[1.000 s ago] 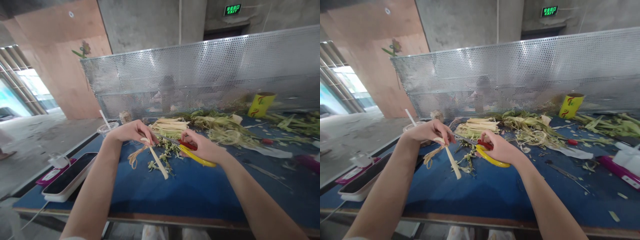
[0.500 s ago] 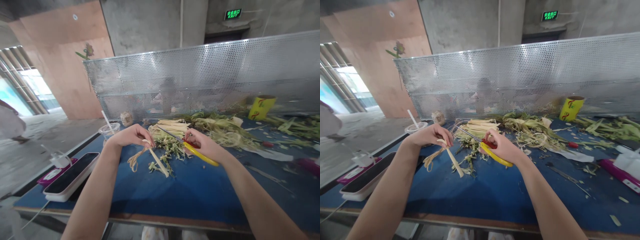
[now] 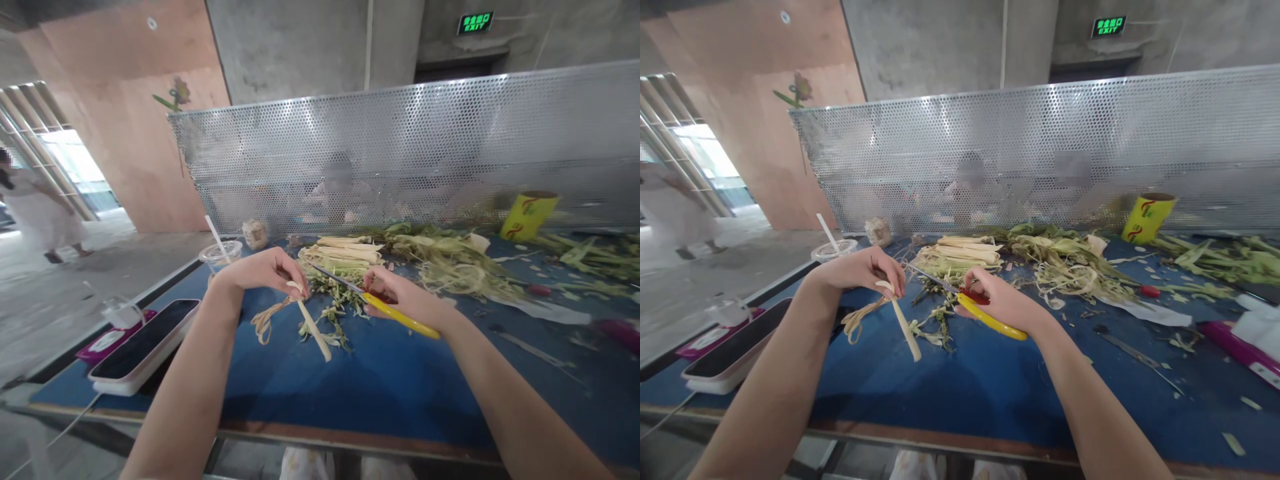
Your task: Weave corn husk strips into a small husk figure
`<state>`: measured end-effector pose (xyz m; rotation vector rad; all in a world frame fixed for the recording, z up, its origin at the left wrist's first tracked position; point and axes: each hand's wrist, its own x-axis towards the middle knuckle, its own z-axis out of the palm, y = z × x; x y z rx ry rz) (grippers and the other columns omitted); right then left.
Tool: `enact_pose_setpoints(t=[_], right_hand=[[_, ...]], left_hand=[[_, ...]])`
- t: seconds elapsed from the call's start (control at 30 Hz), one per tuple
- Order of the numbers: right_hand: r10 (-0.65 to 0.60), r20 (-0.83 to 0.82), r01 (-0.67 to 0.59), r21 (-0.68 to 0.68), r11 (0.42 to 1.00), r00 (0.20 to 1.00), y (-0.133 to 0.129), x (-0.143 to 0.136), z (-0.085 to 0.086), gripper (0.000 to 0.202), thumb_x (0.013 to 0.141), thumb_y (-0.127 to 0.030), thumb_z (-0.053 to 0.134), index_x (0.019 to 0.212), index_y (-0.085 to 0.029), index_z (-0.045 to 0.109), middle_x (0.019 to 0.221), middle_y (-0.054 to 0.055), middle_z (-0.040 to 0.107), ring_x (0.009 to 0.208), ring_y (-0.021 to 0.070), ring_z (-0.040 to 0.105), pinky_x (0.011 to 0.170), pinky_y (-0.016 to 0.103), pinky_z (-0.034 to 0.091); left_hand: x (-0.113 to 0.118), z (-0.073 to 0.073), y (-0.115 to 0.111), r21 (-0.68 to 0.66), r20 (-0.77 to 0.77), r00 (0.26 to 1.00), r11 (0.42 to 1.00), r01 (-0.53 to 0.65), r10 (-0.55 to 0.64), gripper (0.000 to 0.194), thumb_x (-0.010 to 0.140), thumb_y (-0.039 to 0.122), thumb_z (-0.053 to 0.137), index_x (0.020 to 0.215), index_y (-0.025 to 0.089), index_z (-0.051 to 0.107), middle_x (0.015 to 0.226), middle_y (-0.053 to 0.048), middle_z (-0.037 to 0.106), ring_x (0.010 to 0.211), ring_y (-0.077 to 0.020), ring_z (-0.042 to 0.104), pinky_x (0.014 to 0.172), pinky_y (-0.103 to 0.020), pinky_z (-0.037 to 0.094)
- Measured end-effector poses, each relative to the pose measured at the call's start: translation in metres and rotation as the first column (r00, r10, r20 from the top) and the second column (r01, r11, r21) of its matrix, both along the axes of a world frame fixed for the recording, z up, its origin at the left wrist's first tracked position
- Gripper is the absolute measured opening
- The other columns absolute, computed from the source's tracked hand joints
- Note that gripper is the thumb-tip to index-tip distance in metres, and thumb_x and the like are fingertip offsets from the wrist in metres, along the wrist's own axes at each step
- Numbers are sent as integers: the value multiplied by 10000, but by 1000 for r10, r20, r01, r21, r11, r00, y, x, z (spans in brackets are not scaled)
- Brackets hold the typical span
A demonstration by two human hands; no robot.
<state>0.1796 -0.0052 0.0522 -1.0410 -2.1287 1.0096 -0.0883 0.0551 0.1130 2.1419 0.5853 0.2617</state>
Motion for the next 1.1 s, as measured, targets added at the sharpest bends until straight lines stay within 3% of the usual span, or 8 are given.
enact_pose_setpoints(t=[1.1], right_hand=[[-8,5,8,-18,1000,1000,-5,-5,5,283,738,-381,564,835,-236,340,627,-59,425,554,98,379,554,247,347]], left_hand=[[1,-1,1,-21,5,1000,1000,7,-7,90,643,177,685,731,184,705,769,-50,692,735,-146,619,680,-244,483]])
